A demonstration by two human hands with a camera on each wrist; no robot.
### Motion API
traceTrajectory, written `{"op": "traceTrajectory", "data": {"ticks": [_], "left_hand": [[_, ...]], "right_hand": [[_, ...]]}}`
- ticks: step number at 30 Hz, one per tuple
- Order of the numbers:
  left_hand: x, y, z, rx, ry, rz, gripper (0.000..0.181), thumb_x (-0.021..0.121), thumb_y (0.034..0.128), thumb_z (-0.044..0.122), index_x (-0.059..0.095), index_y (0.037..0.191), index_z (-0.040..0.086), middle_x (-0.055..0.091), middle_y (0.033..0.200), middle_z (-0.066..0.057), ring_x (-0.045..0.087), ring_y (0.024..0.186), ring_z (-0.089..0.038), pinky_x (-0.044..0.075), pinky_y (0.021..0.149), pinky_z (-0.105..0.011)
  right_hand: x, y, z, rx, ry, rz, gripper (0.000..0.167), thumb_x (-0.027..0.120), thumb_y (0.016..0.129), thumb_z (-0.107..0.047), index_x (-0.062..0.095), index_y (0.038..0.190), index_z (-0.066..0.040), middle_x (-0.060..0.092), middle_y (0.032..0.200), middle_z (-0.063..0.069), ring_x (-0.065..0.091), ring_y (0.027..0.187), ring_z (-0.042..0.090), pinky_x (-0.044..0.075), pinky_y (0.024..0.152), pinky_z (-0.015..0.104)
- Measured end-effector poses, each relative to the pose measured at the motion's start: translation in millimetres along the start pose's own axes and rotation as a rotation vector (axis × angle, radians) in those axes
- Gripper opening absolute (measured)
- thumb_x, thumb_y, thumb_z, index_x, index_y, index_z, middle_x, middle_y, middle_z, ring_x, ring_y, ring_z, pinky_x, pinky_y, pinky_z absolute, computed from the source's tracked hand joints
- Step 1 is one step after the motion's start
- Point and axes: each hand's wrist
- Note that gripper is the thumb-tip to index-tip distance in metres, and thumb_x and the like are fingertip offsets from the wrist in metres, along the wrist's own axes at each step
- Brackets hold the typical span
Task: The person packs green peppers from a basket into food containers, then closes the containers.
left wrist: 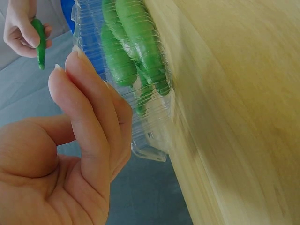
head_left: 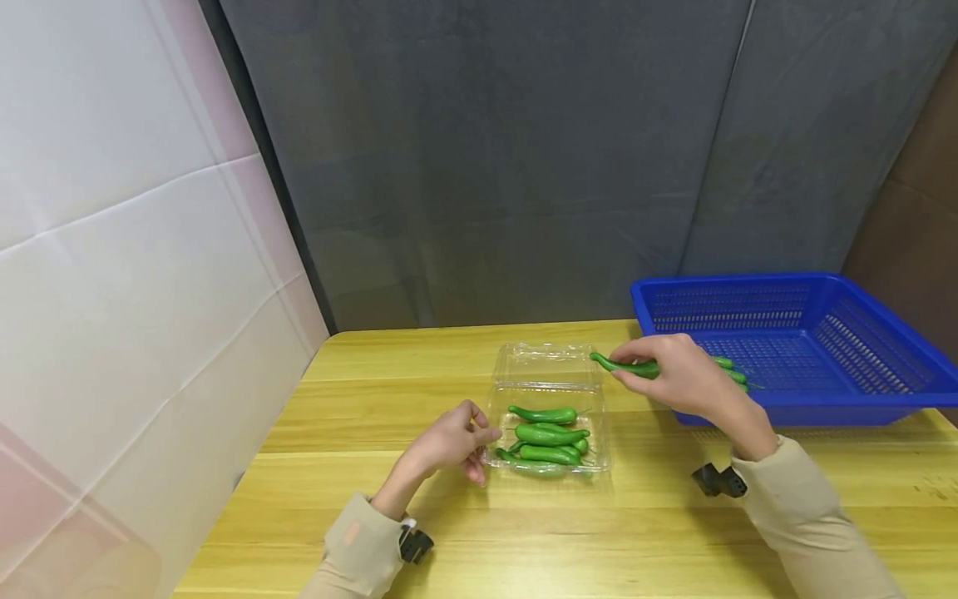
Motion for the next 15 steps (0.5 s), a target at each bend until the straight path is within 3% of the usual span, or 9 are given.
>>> {"op": "traceTrajectory", "data": {"ticks": [6,15], "left_hand": [[0.1,0.0,0.1,-0.002,-0.003,0.001,0.025,0.061,0.1033,0.016,0.045,0.110,-0.003,0.057,0.068,-0.010,0.063,0.046,-0.016,0.062,0.054,-0.041],[0.3,-0.2,0.3,0.000,-0.004,0.000,0.024,0.060,0.1035,0.015,0.045,0.109,-0.003,0.057,0.068,-0.010,0.063,0.046,-0.016,0.062,0.055,-0.042]], "right_hand": [[9,1.5,-6,-0.037,0.038,-0.037,0.019,0.073,0.089,-0.004,0.078,0.107,-0.006,0.076,0.097,0.002,0.062,0.071,0.008,0.051,0.057,0.025],[22,4.1,-12,-0.099,0.052,-0.090,0.026,0.070,0.088,-0.001,0.075,0.113,-0.002,0.074,0.106,0.011,0.070,0.092,0.024,0.059,0.071,0.037]]}}
Point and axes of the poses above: each hand's wrist, its own y-axis towards the middle knuckle, its own x-axis out of the palm, z = x × y
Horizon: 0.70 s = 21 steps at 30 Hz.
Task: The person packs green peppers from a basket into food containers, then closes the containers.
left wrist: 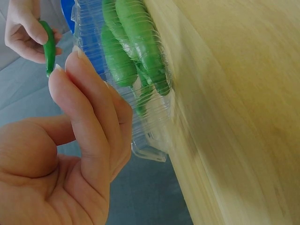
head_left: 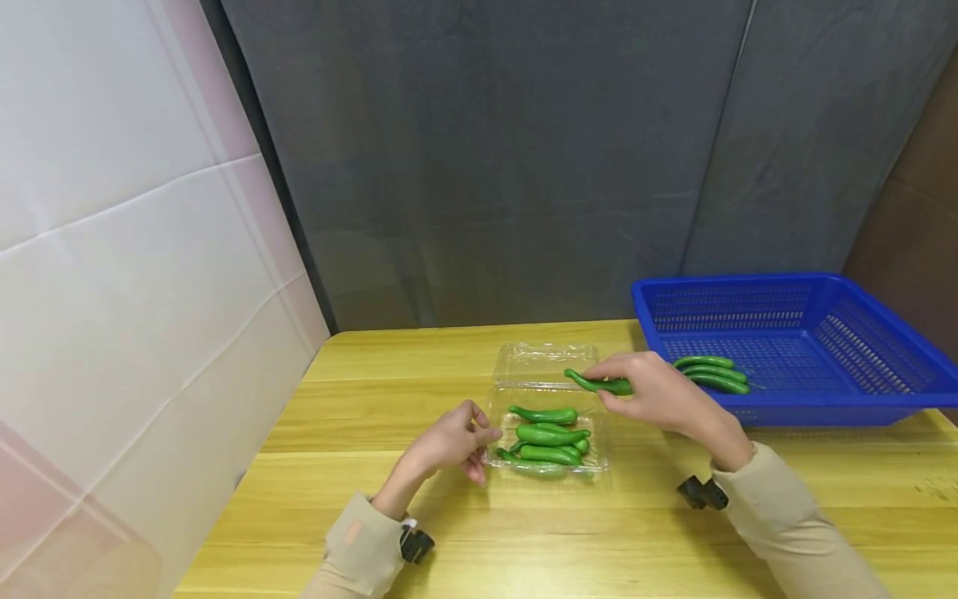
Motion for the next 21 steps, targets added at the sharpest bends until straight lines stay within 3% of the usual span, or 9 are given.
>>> {"op": "traceTrajectory", "data": {"ticks": [6,13,21], "left_hand": [[0.0,-0.3,0.2,-0.002,-0.001,0.001,0.024,0.060,0.1034,0.015,0.045,0.109,-0.002,0.057,0.068,-0.010,0.063,0.046,-0.017,0.062,0.055,-0.042],[0.0,1.0,0.2,-0.008,0.004,0.003,0.024,0.060,0.1034,0.016,0.045,0.109,-0.002,0.057,0.068,-0.010,0.063,0.046,-0.017,0.062,0.055,-0.042],[0.2,2.1,-0.7,-0.016,0.004,0.010,0.024,0.060,0.1032,0.015,0.045,0.109,-0.002,0.056,0.067,-0.010,0.062,0.045,-0.016,0.062,0.055,-0.042]], "right_hand": [[10,2.5,0,-0.033,0.029,-0.011,0.027,0.072,0.088,0.001,0.074,0.114,-0.001,0.074,0.106,0.011,0.070,0.086,0.019,0.059,0.067,0.033],[15,3.8,-2,-0.060,0.039,-0.001,0.024,0.074,0.088,0.000,0.074,0.111,-0.001,0.074,0.105,0.010,0.072,0.090,0.022,0.062,0.074,0.035],[28,7.3,-4,-0.097,0.030,-0.044,0.021,0.074,0.089,-0.004,0.074,0.110,-0.003,0.074,0.106,0.008,0.070,0.095,0.024,0.061,0.081,0.039]]}}
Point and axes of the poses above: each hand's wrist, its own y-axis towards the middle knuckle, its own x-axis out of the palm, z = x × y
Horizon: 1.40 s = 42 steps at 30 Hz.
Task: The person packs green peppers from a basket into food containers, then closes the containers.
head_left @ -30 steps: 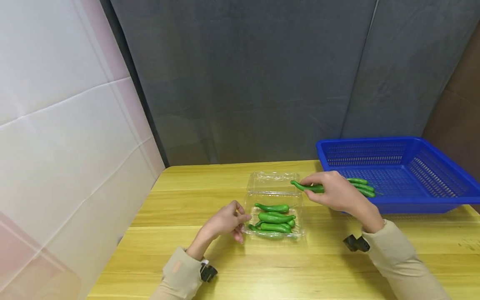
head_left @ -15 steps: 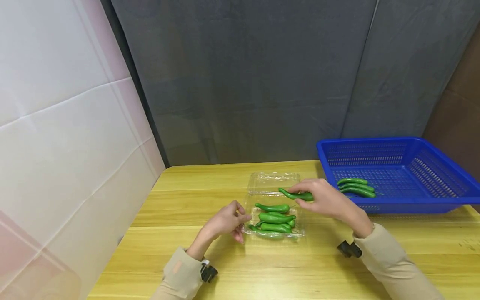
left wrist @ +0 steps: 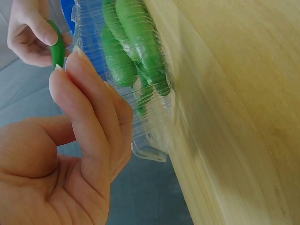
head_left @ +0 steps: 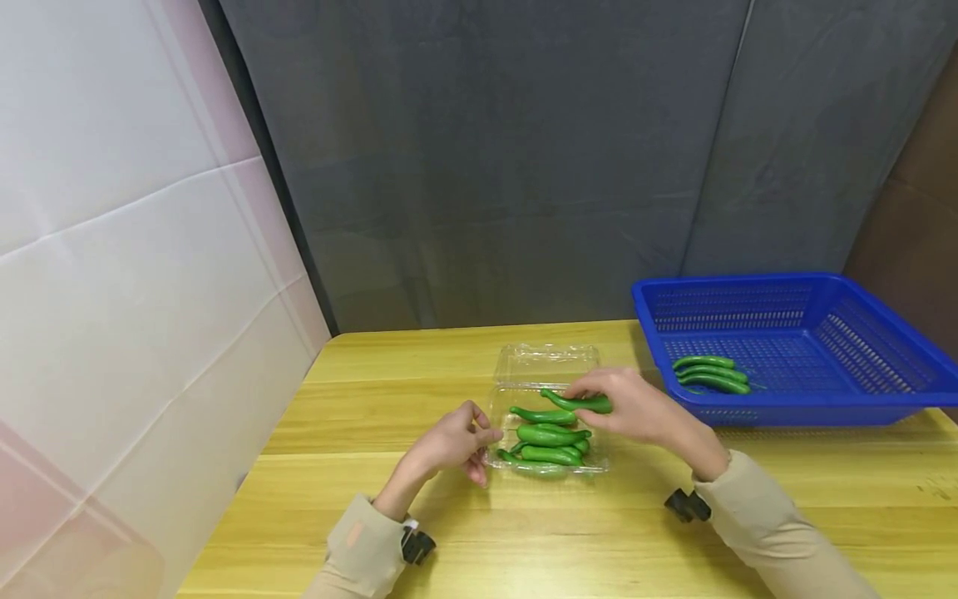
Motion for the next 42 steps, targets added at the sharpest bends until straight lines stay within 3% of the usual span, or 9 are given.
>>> {"op": "traceTrajectory", "data": {"ticks": [11,19,26,42], "left_hand": [[-0.6,1.3,0.5,-0.002,-0.002,0.000,0.023,0.060,0.1032,0.014,0.045,0.109,-0.002,0.056,0.068,-0.010,0.063,0.046,-0.016,0.062,0.055,-0.042],[-0.9,0.9,-0.1,-0.001,0.000,0.001,0.024,0.061,0.1031,0.015,0.045,0.109,-0.002,0.058,0.068,-0.011,0.063,0.046,-0.016,0.062,0.055,-0.042],[-0.2,-0.2,-1.0,0.007,-0.010,-0.002,0.025,0.061,0.1029,0.017,0.045,0.109,-0.001,0.057,0.068,-0.010,0.063,0.046,-0.017,0.062,0.054,-0.041],[-0.5,-1.7,-1.1,0.009,-0.006,-0.001,0.025,0.061,0.1031,0.017,0.045,0.109,-0.002,0.057,0.067,-0.010,0.062,0.045,-0.017,0.062,0.055,-0.042]], "right_hand": [[20,3.0,-1,-0.029,0.031,0.000,0.024,0.071,0.084,0.002,0.074,0.108,0.000,0.073,0.104,0.011,0.070,0.093,0.023,0.062,0.078,0.036],[31,4.4,-1,0.004,0.044,-0.060,0.023,0.072,0.087,0.000,0.073,0.110,0.000,0.073,0.107,0.011,0.070,0.100,0.026,0.061,0.087,0.037],[42,4.6,1,-0.002,0.042,-0.094,0.021,0.074,0.088,-0.002,0.073,0.108,-0.001,0.073,0.106,0.009,0.069,0.098,0.025,0.060,0.087,0.039],[49,2.7,3,0.129,0.031,-0.125,0.026,0.068,0.096,-0.009,0.071,0.121,0.001,0.073,0.114,0.015,0.070,0.103,0.027,0.060,0.089,0.042]]}}
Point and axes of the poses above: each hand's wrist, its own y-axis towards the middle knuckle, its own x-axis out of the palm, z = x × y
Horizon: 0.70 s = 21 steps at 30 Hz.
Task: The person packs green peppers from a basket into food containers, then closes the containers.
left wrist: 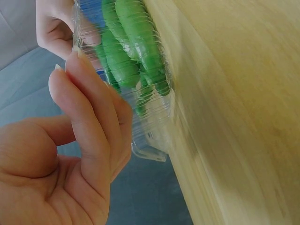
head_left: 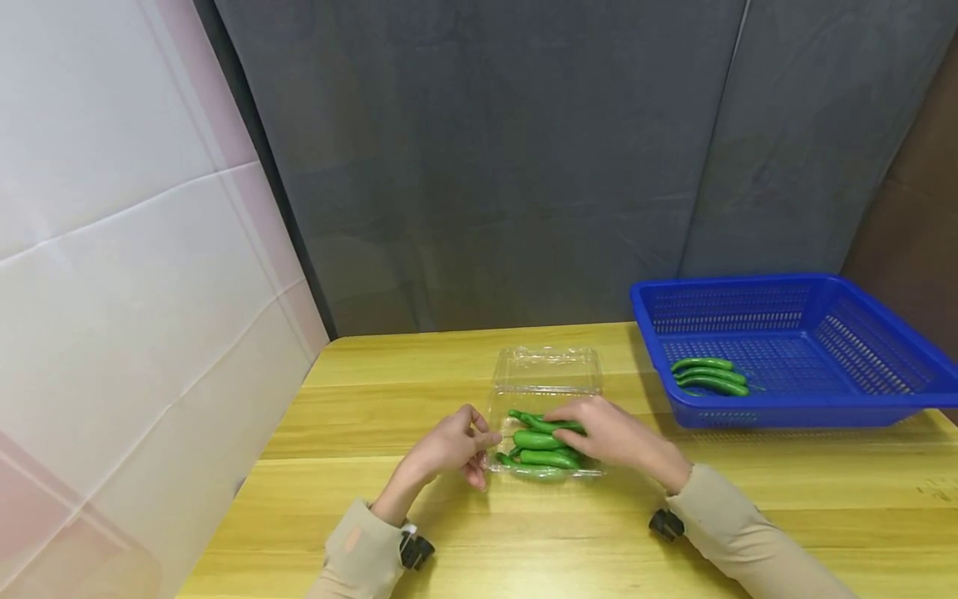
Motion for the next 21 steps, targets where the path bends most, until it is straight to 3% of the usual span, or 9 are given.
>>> {"op": "traceTrajectory", "data": {"ticks": [21], "left_hand": [[0.3,3.1,2.0,-0.016,0.009,0.004,0.025,0.061,0.1028,0.016,0.045,0.109,-0.002,0.058,0.066,-0.010,0.062,0.045,-0.016,0.062,0.055,-0.041]], "right_hand": [[0.3,0.7,6.5,-0.023,0.018,0.049,0.027,0.069,0.095,-0.007,0.071,0.121,0.000,0.071,0.118,0.013,0.068,0.110,0.030,0.056,0.097,0.046]]}}
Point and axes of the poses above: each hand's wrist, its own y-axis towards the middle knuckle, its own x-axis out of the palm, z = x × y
